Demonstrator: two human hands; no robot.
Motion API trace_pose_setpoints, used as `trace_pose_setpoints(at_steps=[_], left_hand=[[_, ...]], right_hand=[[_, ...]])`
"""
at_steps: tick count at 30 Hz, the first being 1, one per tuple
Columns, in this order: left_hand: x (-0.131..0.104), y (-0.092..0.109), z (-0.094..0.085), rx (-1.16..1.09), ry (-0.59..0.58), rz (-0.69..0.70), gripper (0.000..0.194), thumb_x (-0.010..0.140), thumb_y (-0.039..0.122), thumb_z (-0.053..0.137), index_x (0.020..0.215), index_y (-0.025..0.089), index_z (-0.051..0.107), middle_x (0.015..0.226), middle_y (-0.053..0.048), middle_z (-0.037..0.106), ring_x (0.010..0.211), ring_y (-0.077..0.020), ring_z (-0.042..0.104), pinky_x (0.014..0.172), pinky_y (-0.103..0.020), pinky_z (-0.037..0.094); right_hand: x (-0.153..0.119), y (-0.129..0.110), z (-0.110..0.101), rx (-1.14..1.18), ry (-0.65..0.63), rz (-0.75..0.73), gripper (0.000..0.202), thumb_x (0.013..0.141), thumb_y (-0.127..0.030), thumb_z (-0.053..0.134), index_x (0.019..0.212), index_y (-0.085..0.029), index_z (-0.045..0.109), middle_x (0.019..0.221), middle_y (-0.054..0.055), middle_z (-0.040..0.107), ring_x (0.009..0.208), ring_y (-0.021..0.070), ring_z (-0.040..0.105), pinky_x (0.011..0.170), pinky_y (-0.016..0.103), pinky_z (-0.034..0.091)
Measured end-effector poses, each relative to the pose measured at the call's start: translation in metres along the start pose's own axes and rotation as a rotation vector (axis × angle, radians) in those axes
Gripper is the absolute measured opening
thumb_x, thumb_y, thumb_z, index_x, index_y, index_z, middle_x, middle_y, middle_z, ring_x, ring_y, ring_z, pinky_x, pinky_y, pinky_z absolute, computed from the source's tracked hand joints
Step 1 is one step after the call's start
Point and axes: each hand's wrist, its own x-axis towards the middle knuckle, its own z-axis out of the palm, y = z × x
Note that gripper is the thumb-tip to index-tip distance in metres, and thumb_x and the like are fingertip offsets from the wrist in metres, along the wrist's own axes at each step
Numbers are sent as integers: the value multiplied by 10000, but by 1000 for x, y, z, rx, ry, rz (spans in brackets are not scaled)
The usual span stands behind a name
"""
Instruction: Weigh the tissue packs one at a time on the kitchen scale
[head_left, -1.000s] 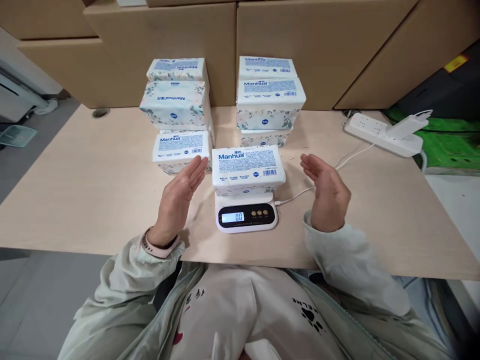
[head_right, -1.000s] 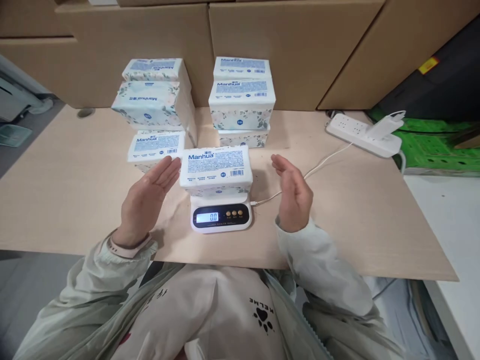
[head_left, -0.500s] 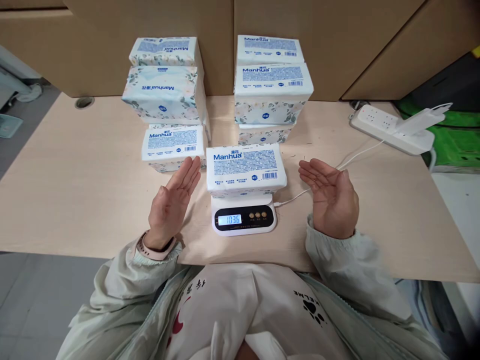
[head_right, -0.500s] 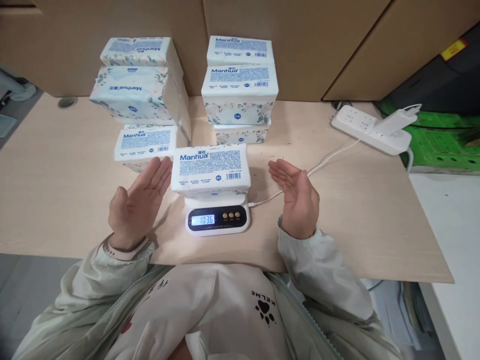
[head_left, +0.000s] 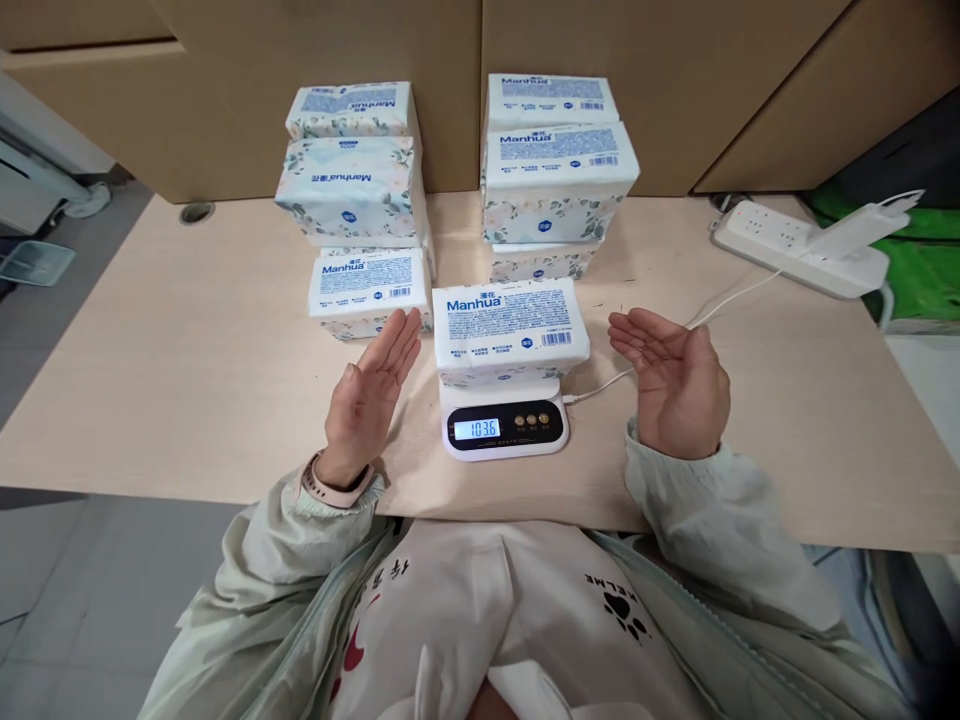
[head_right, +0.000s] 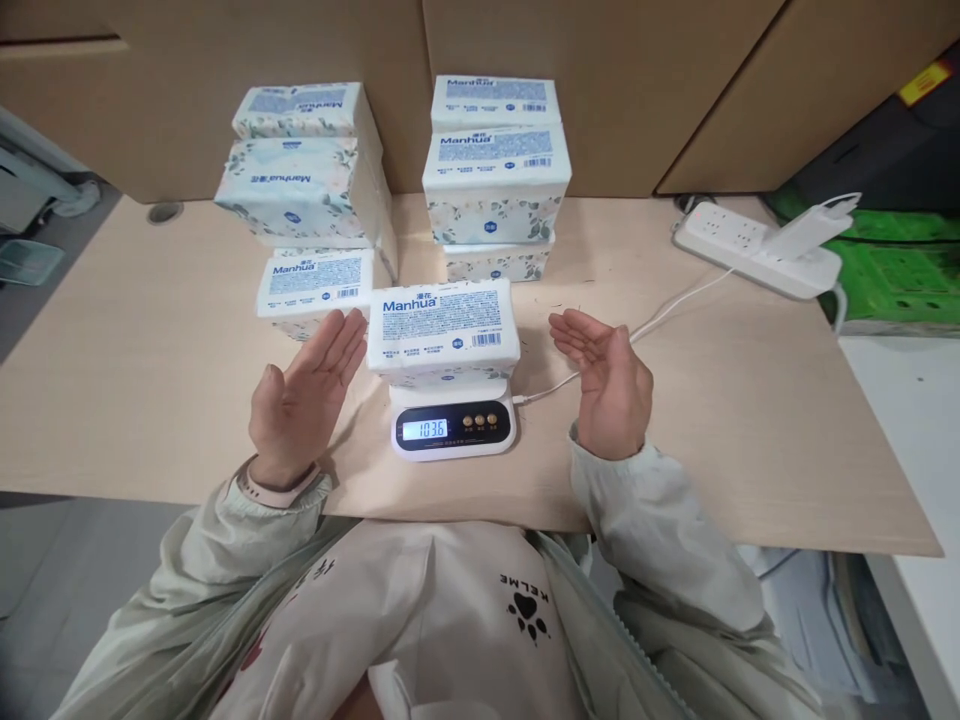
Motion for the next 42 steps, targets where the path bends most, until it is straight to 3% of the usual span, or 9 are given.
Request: trace_pose_setpoints(at_steps=[10, 14, 16, 19, 29, 39, 42], left_hand=[[0, 2, 0, -16, 13, -22, 671, 1001, 758, 556, 1461, 304, 735, 1668, -48, 598, 1687, -317, 386, 1444, -479, 271], [0, 2, 0, -13, 1, -18, 657, 1016, 739, 543, 1463, 297, 736, 1664, -54, 602, 1674, -319, 411, 1437, -488, 287], [0, 2, 0, -9, -7, -9, 639, 1033, 724, 525, 1463, 302, 738, 1655, -46, 610, 1665, -308, 430, 1432, -478, 304], [-1, 3, 0, -3, -6, -13, 634, 1032, 723, 535, 1462, 303, 737, 1645, -46, 621, 1657, -309, 445, 1427, -476, 319], [-1, 2, 0, -20, -4, -32, 637, 998, 711, 616, 1434, 267, 755, 1627, -87, 637, 1659, -345, 435, 1439, -511, 286], [1, 1, 1, 25, 27, 5, 620, 1011, 702, 590, 1393, 257, 790, 1610, -89, 649, 1640, -337, 470, 1425, -516, 318], [0, -2, -1, 27, 18, 17, 610, 1017, 680, 611, 1414, 250, 779, 1619, -97, 640, 1647, -345, 456, 1435, -521, 296]], right_hand=[[-5, -1, -2, -15, -74, 51, 433, 1019, -623, 617, 985, -265, 858, 1049, 93, 863, 1031, 308, 806, 1035, 577, 616], [-5, -3, -2, -50, -58, 43, 338, 983, -572, 699, 922, -285, 867, 866, 65, 806, 805, 253, 728, 790, 480, 625], [-5, -4, -3, -57, -53, 19, 303, 966, -544, 730, 882, -289, 870, 776, 56, 740, 721, 229, 652, 667, 426, 560], [-5, -5, -3, -64, -59, 7, 281, 960, -518, 748, 836, -291, 859, 705, 42, 669, 676, 209, 588, 606, 389, 478], [-1, 2, -8, -116, -72, -21, 101, 903, -311, 743, 936, -247, 814, 808, 13, 734, 714, 183, 644, 711, 380, 536], [-4, -3, -14, -109, -119, 19, 159, 923, -400, 792, 888, -249, 826, 859, 17, 813, 736, 172, 721, 747, 352, 612], [-7, -2, -15, -133, -193, 18, 201, 975, -450, 769, 973, -266, 849, 981, 31, 853, 860, 202, 779, 877, 403, 656]])
